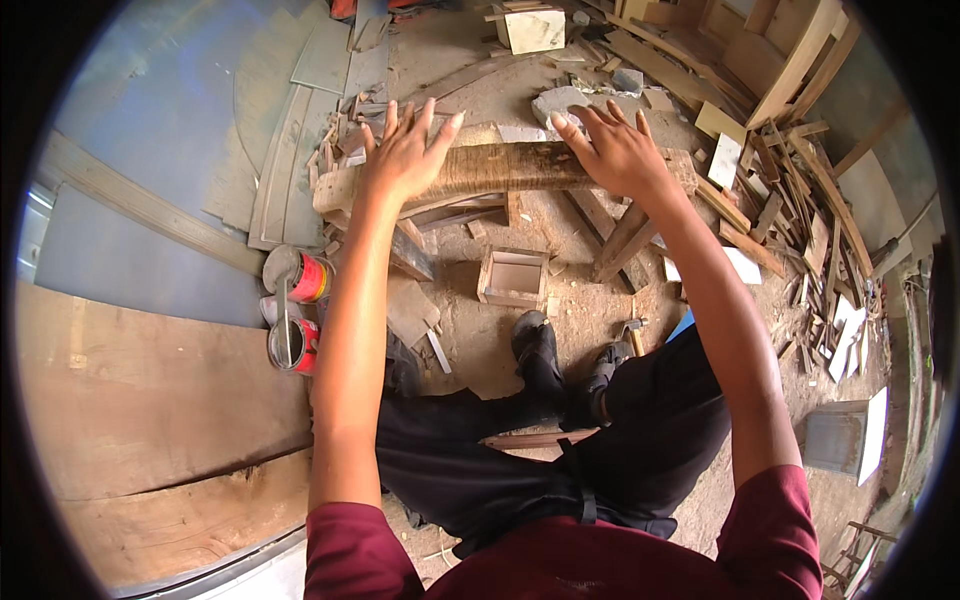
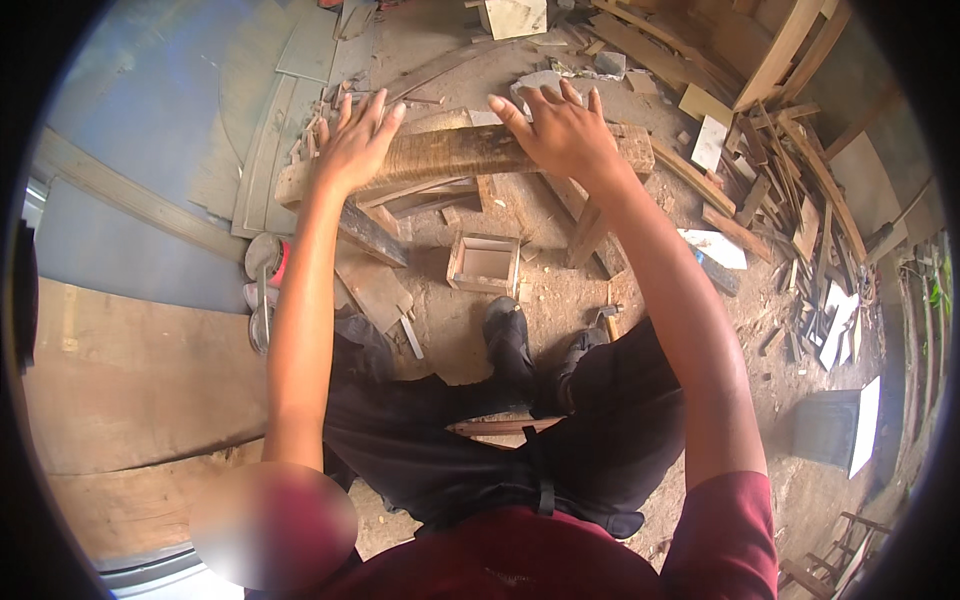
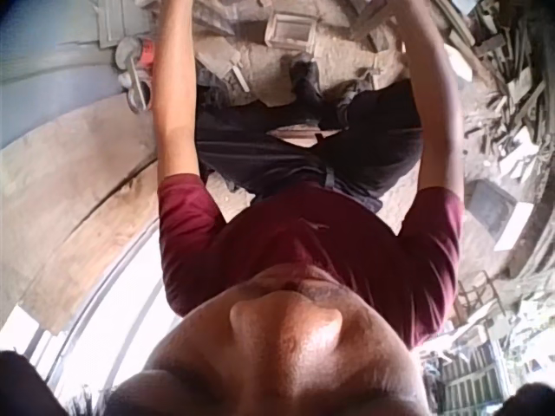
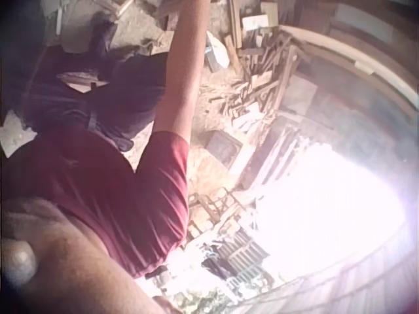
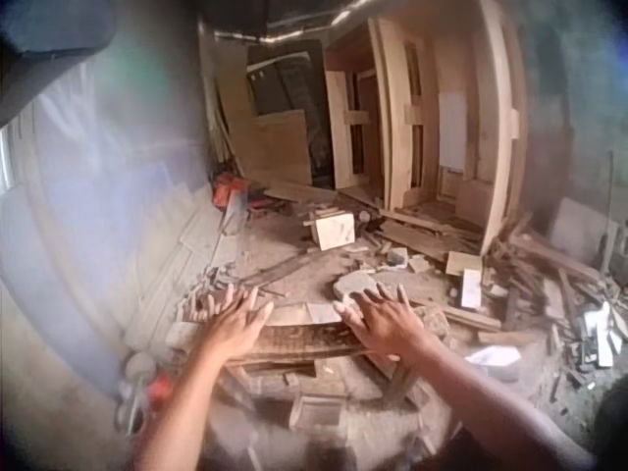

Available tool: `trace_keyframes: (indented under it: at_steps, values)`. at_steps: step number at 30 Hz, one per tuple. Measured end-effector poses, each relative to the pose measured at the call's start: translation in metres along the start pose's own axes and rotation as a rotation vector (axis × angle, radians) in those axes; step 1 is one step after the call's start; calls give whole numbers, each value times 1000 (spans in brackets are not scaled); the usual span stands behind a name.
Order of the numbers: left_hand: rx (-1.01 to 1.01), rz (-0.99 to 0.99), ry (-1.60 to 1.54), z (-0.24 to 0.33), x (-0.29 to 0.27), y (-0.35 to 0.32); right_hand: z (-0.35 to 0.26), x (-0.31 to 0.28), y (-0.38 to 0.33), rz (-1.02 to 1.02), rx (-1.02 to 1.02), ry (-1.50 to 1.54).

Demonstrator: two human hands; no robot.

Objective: The person sits on the floor and uses a hammer to drive nails into a wooden frame. They repeatedly hammer the nails, reposition the frame, and handle small wooden pieces.

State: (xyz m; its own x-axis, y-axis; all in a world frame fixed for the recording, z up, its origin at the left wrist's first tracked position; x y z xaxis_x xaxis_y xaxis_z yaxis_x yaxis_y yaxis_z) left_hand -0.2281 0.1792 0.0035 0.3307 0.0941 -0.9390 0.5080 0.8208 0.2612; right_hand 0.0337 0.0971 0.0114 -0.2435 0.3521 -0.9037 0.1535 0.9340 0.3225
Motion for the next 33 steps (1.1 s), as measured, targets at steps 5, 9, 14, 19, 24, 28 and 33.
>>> trace_keyframes:
  at_steps: [5, 9, 14, 19, 24, 28, 33]
  values:
    - [-52, -57, -20, -20, 6, 36, 5, 2, 33, 0, 66, 139]
    - [-87, -85, -162, -11, 0, 54, 15, -6, 40, 128, 115, 174]
    - [85, 304, -280, -23, -9, 46, 7, -6, 42, -10, 90, 154]
    - [191, 175, -300, -3, -12, 11, -18, -11, 5, -248, -231, 33]
    - [321, 223, -236, 12, -24, -3, -18, -14, 0, -250, -231, 112]
    - [500, 329, -55, 21, -33, -14, -16, -18, -8, -217, -261, 85]
    - [535, 356, 34, 16, -40, -31, -25, -22, -18, -372, -147, -2]
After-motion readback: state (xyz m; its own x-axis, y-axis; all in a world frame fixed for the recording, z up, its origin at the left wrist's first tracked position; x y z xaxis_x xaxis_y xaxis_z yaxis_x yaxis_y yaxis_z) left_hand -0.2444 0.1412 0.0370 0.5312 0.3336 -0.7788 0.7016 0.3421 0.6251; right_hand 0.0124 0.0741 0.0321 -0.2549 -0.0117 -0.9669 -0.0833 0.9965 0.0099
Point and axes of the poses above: each hand's wrist, its own y-axis towards the middle knuckle, its own x-axis out of the palm, z = x × y, the point moved 6 cm from there along y, towards the middle knuckle, and after that the axes turned 11 degrees about x, right-handed, at the moved point
